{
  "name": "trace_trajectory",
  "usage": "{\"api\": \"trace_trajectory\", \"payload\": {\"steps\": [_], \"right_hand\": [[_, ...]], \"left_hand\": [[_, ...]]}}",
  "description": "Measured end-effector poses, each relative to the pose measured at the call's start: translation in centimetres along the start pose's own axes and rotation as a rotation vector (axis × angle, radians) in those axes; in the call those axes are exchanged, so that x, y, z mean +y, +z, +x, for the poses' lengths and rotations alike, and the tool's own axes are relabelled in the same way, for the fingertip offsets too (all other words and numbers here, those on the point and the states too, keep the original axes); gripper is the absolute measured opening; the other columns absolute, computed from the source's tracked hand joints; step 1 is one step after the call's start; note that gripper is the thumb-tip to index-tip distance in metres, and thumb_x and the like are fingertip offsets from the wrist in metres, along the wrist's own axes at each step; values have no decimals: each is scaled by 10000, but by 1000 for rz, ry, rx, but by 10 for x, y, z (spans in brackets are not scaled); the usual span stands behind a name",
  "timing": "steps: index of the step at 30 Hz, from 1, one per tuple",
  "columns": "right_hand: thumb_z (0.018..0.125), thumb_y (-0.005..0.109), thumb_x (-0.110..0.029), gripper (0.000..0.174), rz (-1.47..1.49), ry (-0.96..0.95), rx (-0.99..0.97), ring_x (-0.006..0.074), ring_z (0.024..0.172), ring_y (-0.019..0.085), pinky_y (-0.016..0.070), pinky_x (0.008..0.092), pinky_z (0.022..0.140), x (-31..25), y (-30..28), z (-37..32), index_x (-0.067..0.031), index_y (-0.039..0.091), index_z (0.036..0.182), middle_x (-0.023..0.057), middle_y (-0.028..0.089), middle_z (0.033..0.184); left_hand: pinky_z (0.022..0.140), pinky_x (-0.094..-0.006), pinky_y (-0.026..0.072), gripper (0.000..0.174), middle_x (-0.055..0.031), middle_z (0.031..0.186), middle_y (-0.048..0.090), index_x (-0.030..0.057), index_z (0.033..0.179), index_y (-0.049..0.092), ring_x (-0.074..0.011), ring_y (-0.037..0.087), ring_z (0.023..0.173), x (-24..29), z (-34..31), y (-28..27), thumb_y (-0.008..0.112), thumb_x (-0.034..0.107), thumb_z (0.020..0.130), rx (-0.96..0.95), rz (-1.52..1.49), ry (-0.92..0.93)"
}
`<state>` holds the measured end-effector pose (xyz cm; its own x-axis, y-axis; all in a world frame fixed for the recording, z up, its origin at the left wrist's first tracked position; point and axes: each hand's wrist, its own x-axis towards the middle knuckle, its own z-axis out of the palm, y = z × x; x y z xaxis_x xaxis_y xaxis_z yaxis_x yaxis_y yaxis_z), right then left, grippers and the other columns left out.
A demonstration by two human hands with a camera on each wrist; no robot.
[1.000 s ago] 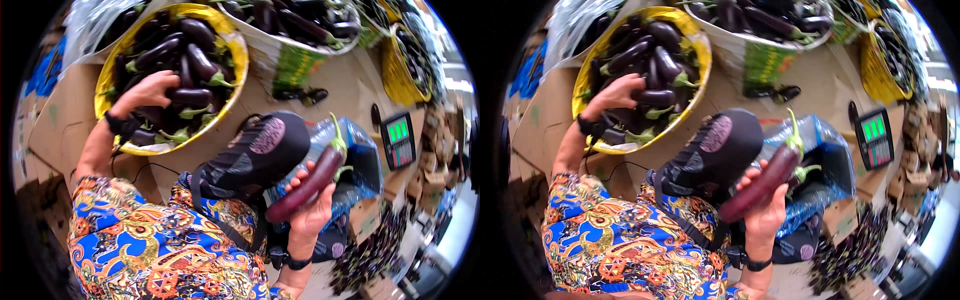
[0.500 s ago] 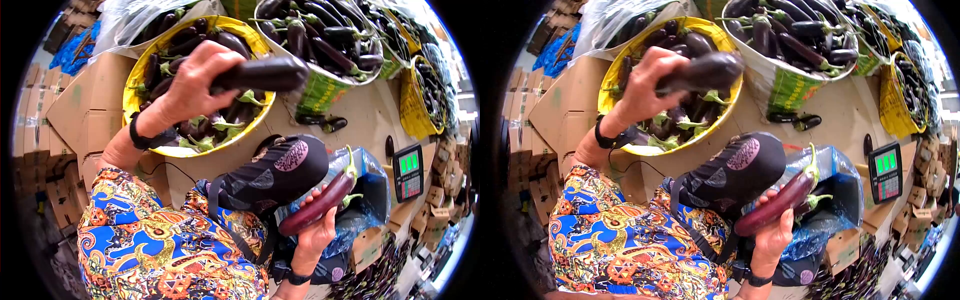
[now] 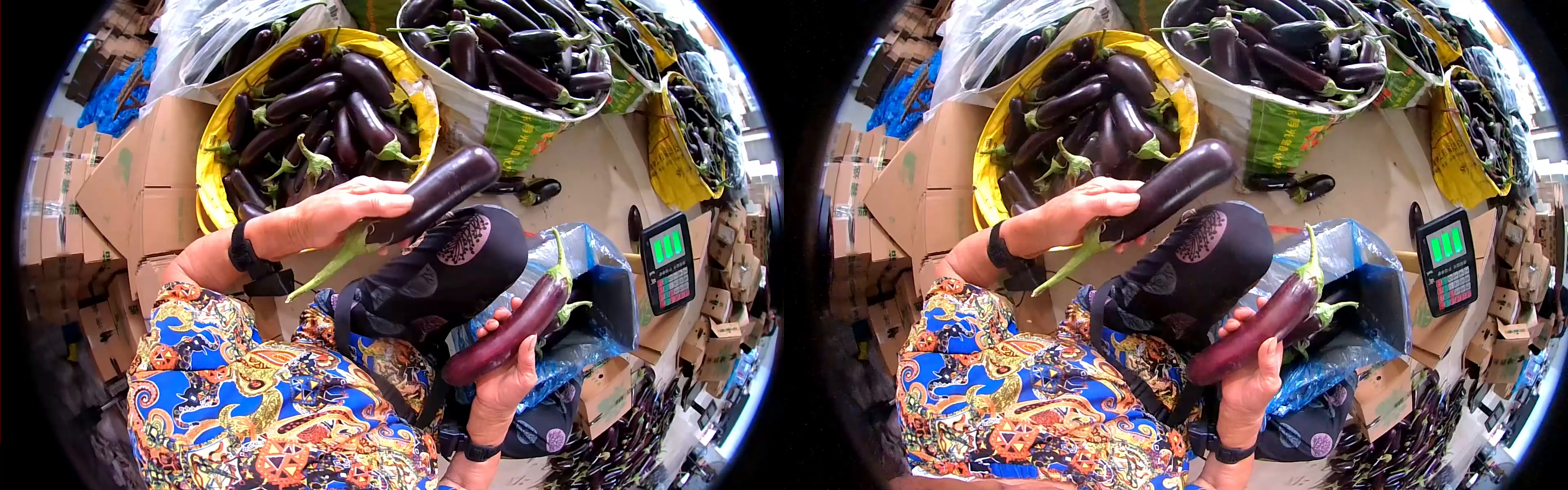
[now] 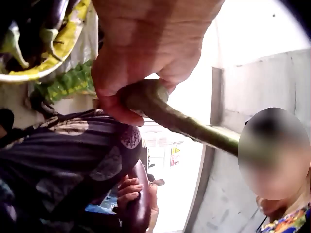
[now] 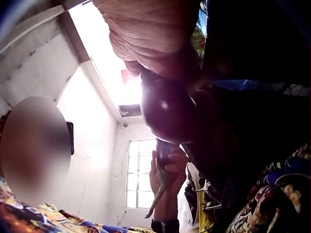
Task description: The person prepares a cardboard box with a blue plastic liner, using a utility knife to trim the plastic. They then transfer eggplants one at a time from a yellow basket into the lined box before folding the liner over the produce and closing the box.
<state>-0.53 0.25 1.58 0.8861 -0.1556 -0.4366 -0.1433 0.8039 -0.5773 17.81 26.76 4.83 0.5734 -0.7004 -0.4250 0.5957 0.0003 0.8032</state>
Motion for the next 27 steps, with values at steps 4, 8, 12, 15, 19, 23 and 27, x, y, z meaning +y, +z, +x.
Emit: {"api": "trace_trajectory", "payload": {"steps": [4,8,12,15,19,23,27], "right_hand": [[923,642,-301,661,32,16,12,262,1076,604,492,428,977,-1,3,-2,10,362,1434,173,578,1235],[937,634,-262,574,-70,45,8,254,1023,650,520,424,949,-7,-6,-2,9,398,1384,172,601,1220],[964,619,-251,496,20,-17,-21,225,997,653,552,365,879,-38,-25,-33,0,420,1343,158,611,1176],[958,612,-326,516,-114,-220,217,226,956,655,560,359,845,-79,-42,-75,33,469,1299,167,627,1123],[980,402,-606,733,-447,-835,637,244,943,641,511,353,854,-208,-105,-130,33,520,1320,160,660,1090],[980,500,-525,576,-43,-1230,840,241,977,631,470,359,906,-315,-174,-148,-16,557,1245,153,666,1079],[1010,540,-216,330,-442,-722,467,198,965,644,499,325,845,-224,-123,-73,-26,572,1278,91,668,1107]], "left_hand": [[667,-276,510,401,-45,879,664,18,1155,601,-122,626,751,-10,8,-4,539,376,986,31,88,66],[631,-234,410,371,15,890,636,60,1136,624,-75,527,701,-20,19,-6,452,358,996,424,262,132],[585,-223,451,319,19,888,642,98,1169,627,-71,589,761,-59,24,-76,555,354,992,477,173,88],[612,-251,466,326,31,919,642,113,1169,637,-72,597,774,-79,25,-113,591,372,977,593,185,38],[758,-263,476,393,40,1045,645,97,1259,620,-92,603,890,-82,25,-114,630,351,959,607,112,19],[878,-270,463,476,5,1163,630,53,1350,572,-97,588,996,-86,36,-104,631,319,960,627,197,111],[1021,-306,409,488,-54,1258,623,-10,1357,551,-165,566,1144,-90,28,-81,609,267,960,558,287,125]]}}
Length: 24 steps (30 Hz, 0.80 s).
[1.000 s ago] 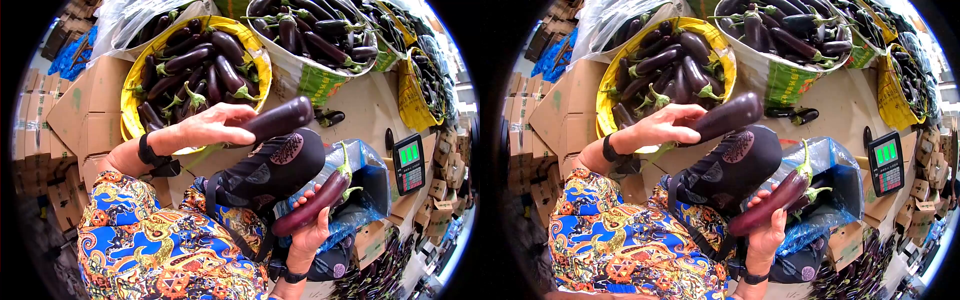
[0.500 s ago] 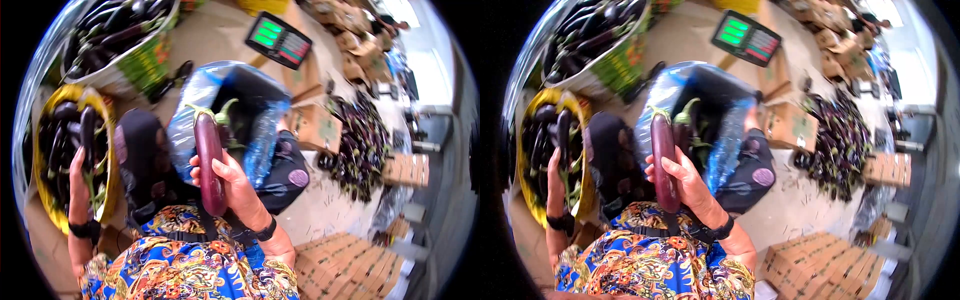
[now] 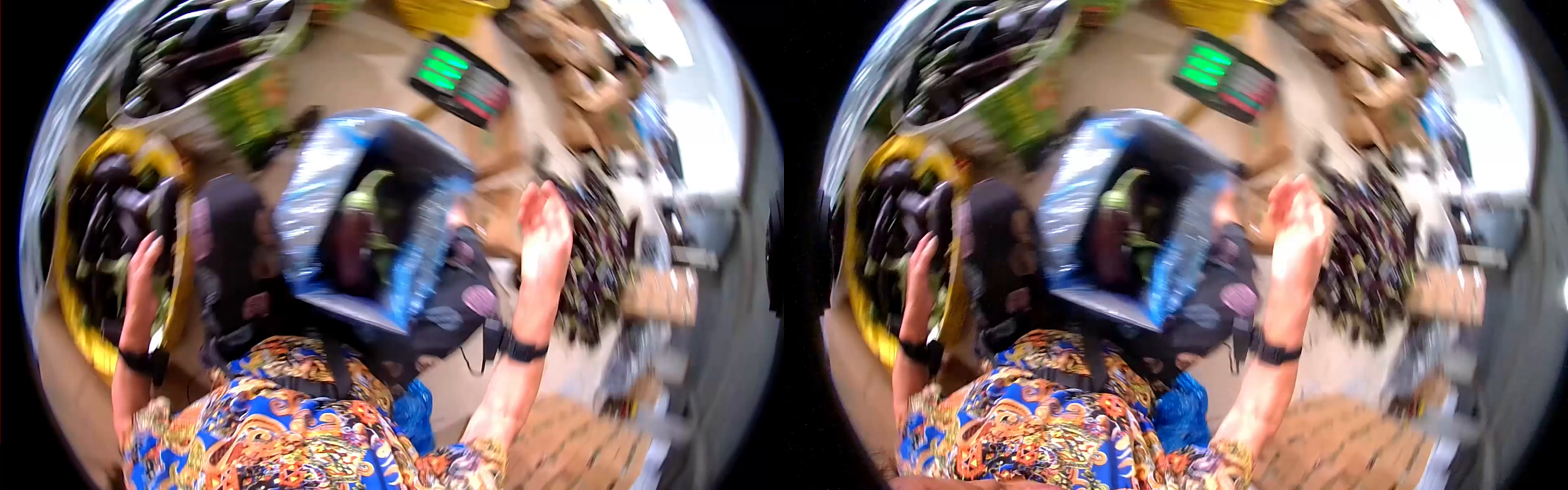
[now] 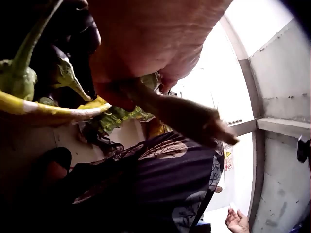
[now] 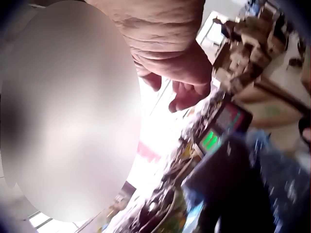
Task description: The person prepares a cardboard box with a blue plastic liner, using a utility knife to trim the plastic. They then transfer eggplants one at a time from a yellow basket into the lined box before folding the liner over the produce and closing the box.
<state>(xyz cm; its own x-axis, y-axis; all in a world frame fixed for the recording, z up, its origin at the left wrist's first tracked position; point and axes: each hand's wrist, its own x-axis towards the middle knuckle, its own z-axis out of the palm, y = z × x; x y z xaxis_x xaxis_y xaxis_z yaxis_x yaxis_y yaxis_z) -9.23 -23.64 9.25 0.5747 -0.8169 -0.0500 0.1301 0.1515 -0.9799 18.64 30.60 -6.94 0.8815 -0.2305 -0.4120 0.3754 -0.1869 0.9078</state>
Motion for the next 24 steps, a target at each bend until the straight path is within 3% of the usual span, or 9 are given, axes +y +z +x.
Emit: {"api": "trace_trajectory", "payload": {"steps": [3,5,7,10,15,17,19,23,24], "right_hand": [[1000,564,-151,315,-415,141,-317,151,922,649,512,294,814,57,97,-46,5,595,1271,112,681,1122],[973,605,-103,318,-493,230,-513,152,919,658,512,265,791,81,132,-68,16,596,1268,109,683,1119],[940,635,-39,334,-480,340,-646,159,941,660,519,277,857,95,151,-83,21,599,1266,109,687,1109],[921,638,-1,317,-586,348,-773,153,954,656,516,281,890,96,162,-92,26,613,1236,117,696,1087],[937,616,14,334,-568,341,-770,171,980,652,525,295,900,104,166,-90,30,588,1269,131,679,1119],[937,617,10,338,-555,358,-779,169,975,650,524,296,903,111,167,-91,33,584,1272,137,677,1117],[929,626,8,345,-588,392,-805,167,969,651,520,293,899,114,169,-94,32,585,1271,133,682,1111],[925,620,9,325,-628,369,-832,165,970,643,500,296,909,126,175,-103,43,597,1248,120,701,1067],[918,629,8,314,-582,364,-836,159,957,638,496,296,899,130,178,-106,41,605,1230,101,705,1041]], "left_hand": [[1042,-309,395,505,-79,1283,616,-35,1334,557,-178,546,1180,30,-28,2,605,291,951,-71,297,25],[910,-314,479,473,-76,1156,658,3,1297,596,-146,596,1034,14,-31,-19,683,267,914,-55,335,114],[904,-343,492,468,-103,1115,677,23,1289,605,-177,620,1022,11,-37,-38,707,252,894,-125,351,112],[893,-382,509,491,-162,1081,691,2,1261,607,-271,663,965,25,-51,-63,733,238,849,-260,622,398],[828,-383,517,488,-158,984,707,24,1226,634,-280,675,885,47,-50,-93,740,232,797,-504,782,258],[826,-373,518,501,-138,990,713,34,1229,640,-252,675,882,57,-44,-112,742,258,793,-542,774,82],[874,-354,515,407,-135,994,707,48,1193,666,-212,672,945,52,-31,-135,720,249,843,-495,768,18],[831,-308,520,275,-63,955,684,19,1125,664,-156,637,890,23,16,-163,611,219,944,106,742,210],[775,-296,530,298,-62,948,680,15,1139,653,-157,635,848,15,29,-157,613,238,945,161,652,182]]}}
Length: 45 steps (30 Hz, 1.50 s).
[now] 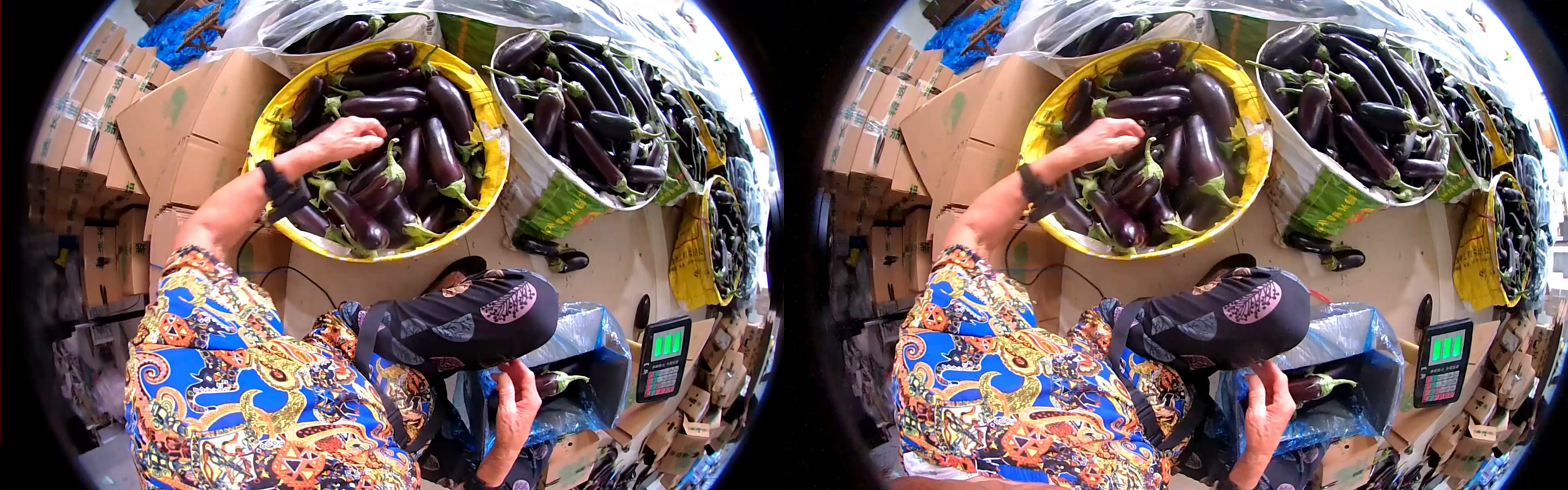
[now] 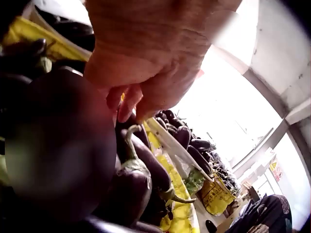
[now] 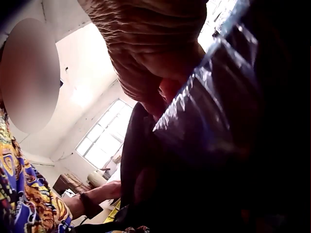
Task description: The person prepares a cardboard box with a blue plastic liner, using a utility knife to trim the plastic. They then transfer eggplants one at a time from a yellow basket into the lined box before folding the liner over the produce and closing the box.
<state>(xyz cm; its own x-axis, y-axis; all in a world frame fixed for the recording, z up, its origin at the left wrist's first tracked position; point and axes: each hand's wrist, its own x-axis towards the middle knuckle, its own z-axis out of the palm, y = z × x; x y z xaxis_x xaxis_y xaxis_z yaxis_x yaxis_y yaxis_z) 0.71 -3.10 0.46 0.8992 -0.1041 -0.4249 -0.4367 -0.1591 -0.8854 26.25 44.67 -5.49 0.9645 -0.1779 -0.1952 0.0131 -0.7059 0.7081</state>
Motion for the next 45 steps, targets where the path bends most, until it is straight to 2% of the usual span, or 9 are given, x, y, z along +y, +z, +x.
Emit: {"api": "trace_trajectory", "payload": {"steps": [5,14,20,23,26,29,36,39,45], "right_hand": [[901,647,-11,250,-84,-36,-24,140,843,639,500,287,833,-1,13,1,40,616,1144,89,709,933],[906,642,-14,217,-54,-20,16,154,862,655,514,309,825,4,24,1,44,619,1114,123,722,945],[920,632,-23,195,-116,-83,16,121,846,610,499,275,815,-3,27,-3,54,601,1096,71,691,945],[913,632,-7,230,-155,-79,11,130,891,633,506,278,846,-9,23,-10,53,605,1134,86,700,984],[904,631,9,307,-127,-20,8,141,947,647,508,276,868,-17,17,-21,51,600,1206,108,705,1028],[934,612,-3,307,-26,-61,27,171,937,654,521,295,862,-21,11,-22,63,587,1233,135,697,1061],[912,661,2,287,-32,-207,-69,172,917,686,534,287,844,-61,33,-3,29,625,1195,127,719,1021],[913,663,-2,271,10,-216,-142,179,904,695,540,286,833,-74,46,2,24,636,1181,125,724,1011],[928,661,-138,699,469,-153,-288,272,1368,434,373,382,1103,-98,86,23,4,298,1508,172,411,1504]], "left_hand": [[872,-401,516,609,-178,1081,667,-37,1244,575,-296,636,1016,-57,68,99,681,373,806,235,202,-289],[1025,-483,468,872,-280,1305,561,-14,1336,436,-414,556,1231,18,82,90,797,468,705,111,252,-642],[1021,-488,476,1028,-246,1365,474,-32,1366,408,-426,523,1251,20,83,104,899,431,590,49,392,-574],[974,-437,499,840,-241,1238,557,-44,1272,486,-367,588,1154,16,80,102,834,335,608,170,288,-622],[729,-361,505,456,-126,920,657,5,977,646,-210,618,835,-6,66,58,788,299,658,2,-311,-356],[678,-279,524,283,-37,935,662,76,1017,647,-122,622,769,6,35,13,740,202,782,-124,-1055,-334],[995,-305,463,675,-97,1230,591,28,1400,452,-154,578,1080,41,-18,-13,714,124,785,84,-853,66],[969,-298,479,690,-115,1231,584,34,1419,428,-146,576,1080,68,-25,-18,698,73,785,274,-510,178],[972,-357,483,716,-105,1245,570,13,1451,362,-172,565,1128,184,-76,24,690,75,817,-100,-980,61]]}}
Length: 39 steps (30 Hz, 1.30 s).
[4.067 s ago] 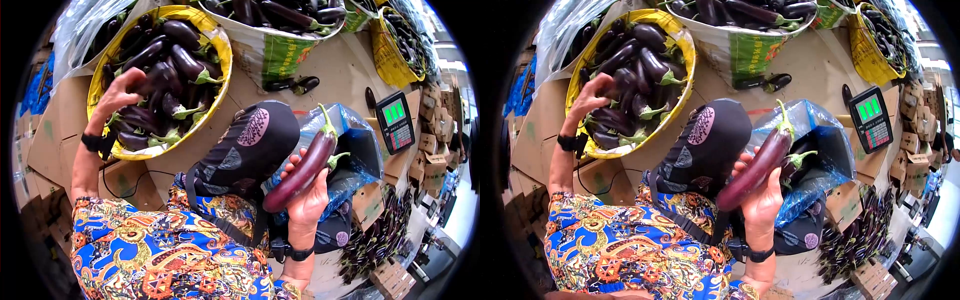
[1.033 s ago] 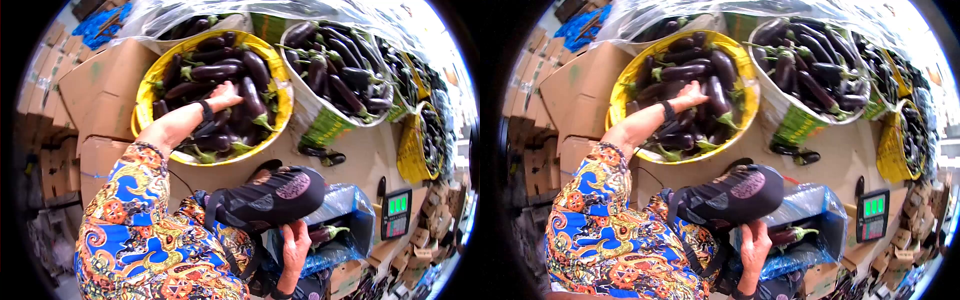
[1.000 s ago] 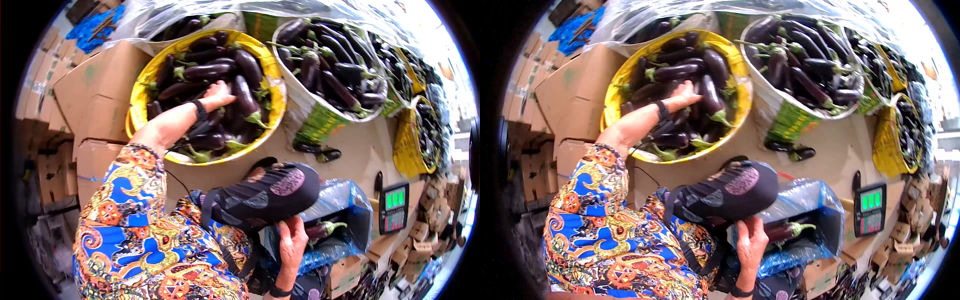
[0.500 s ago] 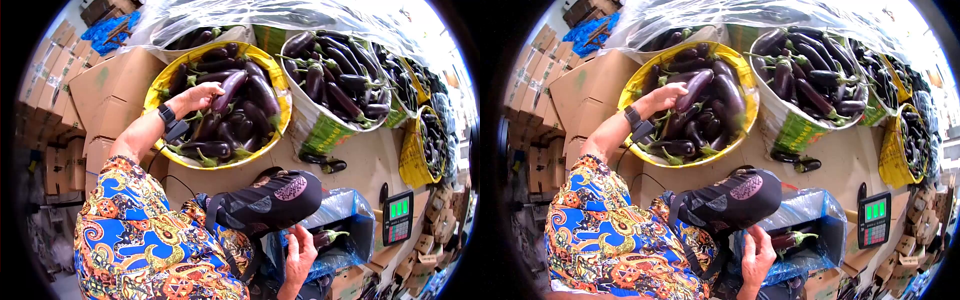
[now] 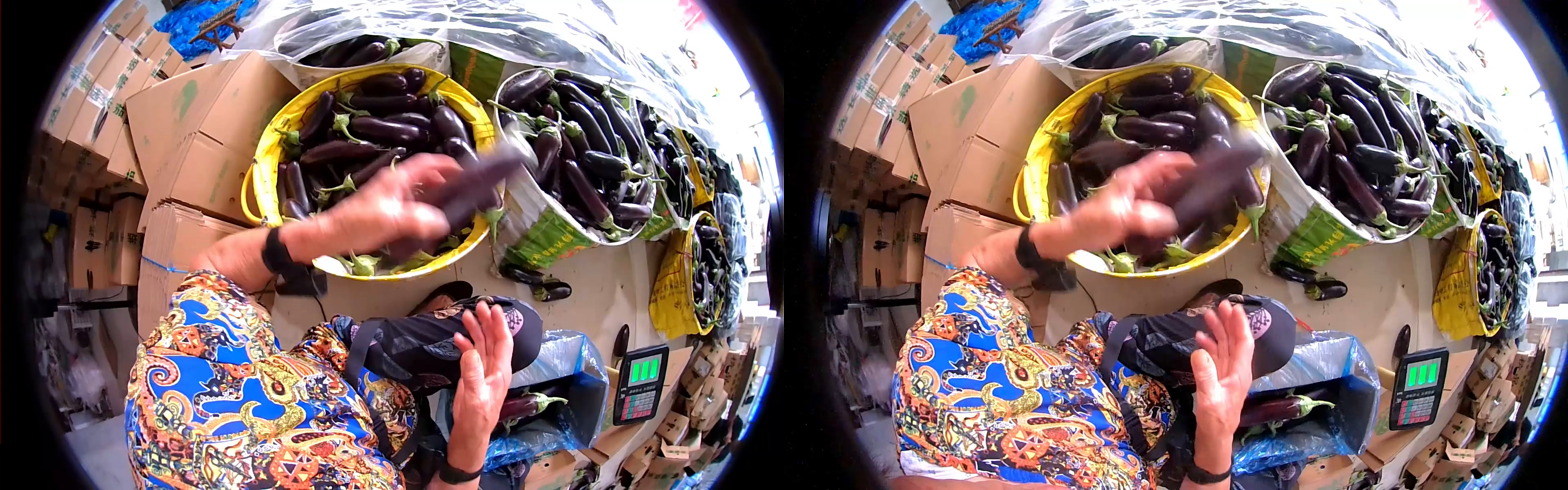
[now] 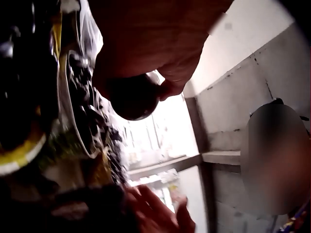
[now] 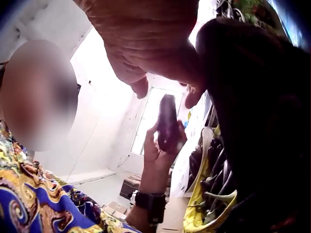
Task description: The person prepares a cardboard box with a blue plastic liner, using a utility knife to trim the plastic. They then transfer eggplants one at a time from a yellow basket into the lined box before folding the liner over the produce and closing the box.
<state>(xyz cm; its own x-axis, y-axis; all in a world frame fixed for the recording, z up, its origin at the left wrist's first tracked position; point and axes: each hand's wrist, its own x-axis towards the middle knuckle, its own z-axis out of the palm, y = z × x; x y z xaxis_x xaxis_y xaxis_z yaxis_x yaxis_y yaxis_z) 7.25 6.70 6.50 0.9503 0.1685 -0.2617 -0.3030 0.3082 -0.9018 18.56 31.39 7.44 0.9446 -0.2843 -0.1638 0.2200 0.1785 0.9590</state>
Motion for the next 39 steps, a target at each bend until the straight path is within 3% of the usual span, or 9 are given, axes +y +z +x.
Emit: {"api": "trace_trajectory", "payload": {"steps": [4,6,12,18,25,28,32,36,39], "right_hand": [[993,595,-274,575,204,-79,163,272,1301,488,373,401,1113,32,14,21,27,387,1437,152,472,1434],[1003,574,-305,535,387,-37,208,289,1273,517,382,429,1112,33,9,21,35,430,1391,178,522,1382],[962,578,-358,553,398,5,124,304,1123,580,438,451,1042,20,6,9,8,459,1359,186,603,1189],[952,591,-375,571,427,91,46,283,1069,588,450,429,1012,23,4,12,3,440,1351,167,604,1135],[932,631,-331,547,369,103,35,298,1054,603,470,419,976,28,10,18,11,463,1325,174,624,1123],[918,650,-330,562,379,108,32,301,1040,610,475,417,966,30,10,17,12,467,1325,172,628,1114],[904,668,-334,582,391,122,35,297,1044,610,477,417,963,29,14,21,9,466,1328,170,627,1113],[891,684,-320,595,350,155,-4,294,1048,610,475,413,967,28,11,22,10,461,1333,167,625,1117],[888,686,-302,594,312,134,-30,293,1053,610,472,407,969,28,11,22,10,456,1338,168,622,1140]], "left_hand": [[983,-386,464,583,-109,1232,595,30,1372,499,-238,594,1105,-49,-14,52,747,100,849,-330,445,492],[963,-351,470,306,-106,1115,651,1,1176,651,-211,613,1064,-46,-5,46,688,163,919,-325,264,308],[879,-296,509,163,-73,985,677,0,1033,679,-153,639,953,-103,43,-59,638,68,890,259,614,204],[944,-438,491,389,-162,1054,668,58,1098,667,-348,612,1028,-128,31,-205,619,136,720,784,1171,225],[946,-547,453,664,-169,1152,560,72,1278,529,-375,515,1175,-165,11,-295,749,269,683,644,1654,-349],[921,-472,482,595,-182,1116,586,46,1167,575,-364,574,1081,-159,9,-312,779,295,666,441,1500,-184],[673,-325,559,534,-81,967,605,59,1186,524,-180,620,858,-106,-13,-243,753,344,797,432,170,-390],[472,-266,484,356,-57,840,580,100,1063,466,-147,600,589,-113,-18,-193,673,324,880,561,-134,-315],[615,-253,511,402,-66,950,587,65,1201,453,-122,612,713,-96,-29,-132,631,271,906,614,151,-128]]}}
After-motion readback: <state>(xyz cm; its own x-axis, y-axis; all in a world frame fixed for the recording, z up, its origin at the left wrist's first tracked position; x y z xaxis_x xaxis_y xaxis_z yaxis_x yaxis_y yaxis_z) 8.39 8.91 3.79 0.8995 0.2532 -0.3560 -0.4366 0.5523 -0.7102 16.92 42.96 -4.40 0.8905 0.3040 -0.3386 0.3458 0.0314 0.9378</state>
